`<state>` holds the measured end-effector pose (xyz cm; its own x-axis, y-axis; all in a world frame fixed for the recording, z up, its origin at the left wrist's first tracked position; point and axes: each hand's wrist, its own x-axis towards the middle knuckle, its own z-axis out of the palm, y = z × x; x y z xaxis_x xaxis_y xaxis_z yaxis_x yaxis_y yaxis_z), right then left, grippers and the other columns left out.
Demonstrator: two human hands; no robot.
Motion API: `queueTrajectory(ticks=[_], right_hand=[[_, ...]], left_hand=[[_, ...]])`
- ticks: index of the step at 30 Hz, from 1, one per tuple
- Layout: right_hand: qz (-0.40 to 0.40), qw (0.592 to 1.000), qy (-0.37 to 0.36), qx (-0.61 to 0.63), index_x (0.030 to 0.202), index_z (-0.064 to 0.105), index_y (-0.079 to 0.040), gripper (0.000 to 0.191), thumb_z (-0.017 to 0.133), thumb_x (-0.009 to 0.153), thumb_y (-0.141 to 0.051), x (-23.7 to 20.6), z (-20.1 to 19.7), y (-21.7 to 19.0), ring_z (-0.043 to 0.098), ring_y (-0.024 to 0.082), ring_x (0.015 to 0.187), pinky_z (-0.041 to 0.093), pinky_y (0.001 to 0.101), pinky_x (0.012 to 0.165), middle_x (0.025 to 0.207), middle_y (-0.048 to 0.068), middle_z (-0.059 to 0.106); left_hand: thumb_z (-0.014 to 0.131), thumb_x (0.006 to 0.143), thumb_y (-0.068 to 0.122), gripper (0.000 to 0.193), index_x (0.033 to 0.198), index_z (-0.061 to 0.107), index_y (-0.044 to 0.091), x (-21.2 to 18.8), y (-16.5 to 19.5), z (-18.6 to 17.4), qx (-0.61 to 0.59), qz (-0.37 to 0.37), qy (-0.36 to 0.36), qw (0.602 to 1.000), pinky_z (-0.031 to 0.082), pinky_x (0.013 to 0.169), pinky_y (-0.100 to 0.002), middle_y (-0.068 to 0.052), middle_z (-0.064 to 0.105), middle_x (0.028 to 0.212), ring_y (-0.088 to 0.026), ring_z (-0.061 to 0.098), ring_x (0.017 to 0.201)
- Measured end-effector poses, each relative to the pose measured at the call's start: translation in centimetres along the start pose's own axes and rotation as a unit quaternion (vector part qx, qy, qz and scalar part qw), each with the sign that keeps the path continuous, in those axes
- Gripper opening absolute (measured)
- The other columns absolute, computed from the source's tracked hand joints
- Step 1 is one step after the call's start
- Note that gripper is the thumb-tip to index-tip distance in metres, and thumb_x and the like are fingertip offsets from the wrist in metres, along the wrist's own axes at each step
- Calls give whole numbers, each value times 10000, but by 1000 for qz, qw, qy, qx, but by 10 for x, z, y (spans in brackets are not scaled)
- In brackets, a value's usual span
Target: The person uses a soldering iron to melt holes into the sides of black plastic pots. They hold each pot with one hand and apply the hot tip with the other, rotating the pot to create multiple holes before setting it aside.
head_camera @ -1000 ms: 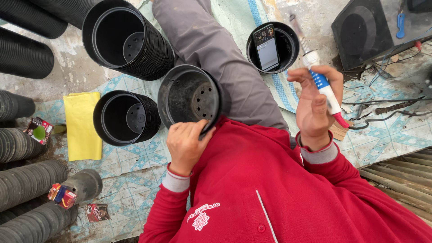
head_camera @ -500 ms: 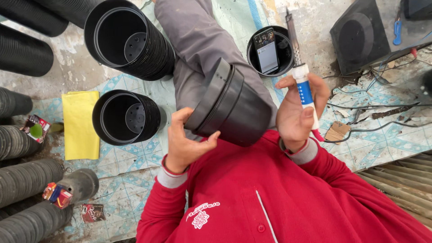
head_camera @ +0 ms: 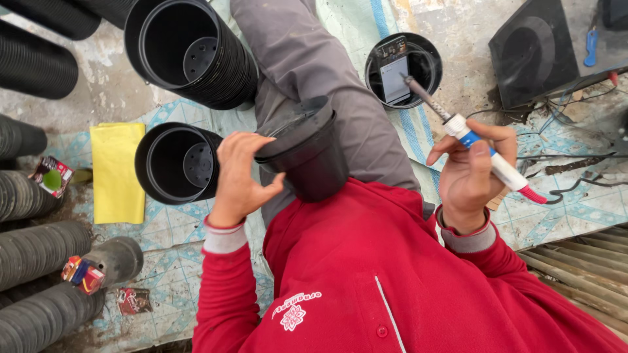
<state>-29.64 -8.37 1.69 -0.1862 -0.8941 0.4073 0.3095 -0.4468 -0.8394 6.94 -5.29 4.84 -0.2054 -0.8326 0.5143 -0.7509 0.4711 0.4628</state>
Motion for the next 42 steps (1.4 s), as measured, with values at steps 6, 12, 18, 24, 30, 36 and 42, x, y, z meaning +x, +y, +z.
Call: queueTrajectory(ticks=[6,12,18,24,30,36,42], right_hand=[[-8,999,31,-3,1237,506,19,268,547,1145,-230,6,-7,-3,660,242,736,558,349,621,1008,218,649],[38,999,-9,-3,1183,504,40,286,566,1114,-231,1,-2,-5,652,259,695,553,355,607,880,211,623],[74,995,-67,15,1214,507,62,271,552,1097,-178,-11,4,-4,642,253,690,558,353,609,861,223,619],[76,993,-82,27,1214,493,47,250,544,1092,-165,-15,8,-6,637,242,640,554,337,581,810,215,622],[70,989,-128,-3,1193,500,54,255,526,1090,-179,-13,16,-12,609,229,561,541,311,538,811,218,624],[48,984,-171,-27,1163,527,72,198,535,1073,-104,-15,26,-15,648,207,603,564,299,566,852,214,630],[40,966,-223,-122,1129,536,70,115,556,1037,6,-15,37,-21,689,169,681,594,281,639,849,187,695]], left_hand=[[898,762,287,892,1490,477,-12,15,2,-11,7,-108,-25,994,450,975,-438,-107,638,1201,-310,589,1082],[893,780,287,644,1292,573,61,41,1,8,28,-122,-48,991,516,927,-425,-148,653,1196,-359,636,1097],[850,767,244,694,1390,591,84,41,9,9,-82,-180,-101,975,527,901,-401,-171,709,1182,-363,672,1088],[861,747,201,653,1352,637,102,27,20,5,-16,-81,-35,996,470,848,-408,-105,656,955,-316,638,908],[881,730,186,698,1376,625,117,23,14,11,-7,-43,-29,999,421,844,-404,-80,587,946,-289,562,900],[839,727,150,700,1376,580,115,18,9,13,-48,-41,-36,997,404,1036,-439,-97,598,1169,-324,549,1142],[824,757,133,696,1399,556,105,22,18,18,-28,-51,-9,998,385,1084,-449,-107,589,1243,-336,545,1202]])
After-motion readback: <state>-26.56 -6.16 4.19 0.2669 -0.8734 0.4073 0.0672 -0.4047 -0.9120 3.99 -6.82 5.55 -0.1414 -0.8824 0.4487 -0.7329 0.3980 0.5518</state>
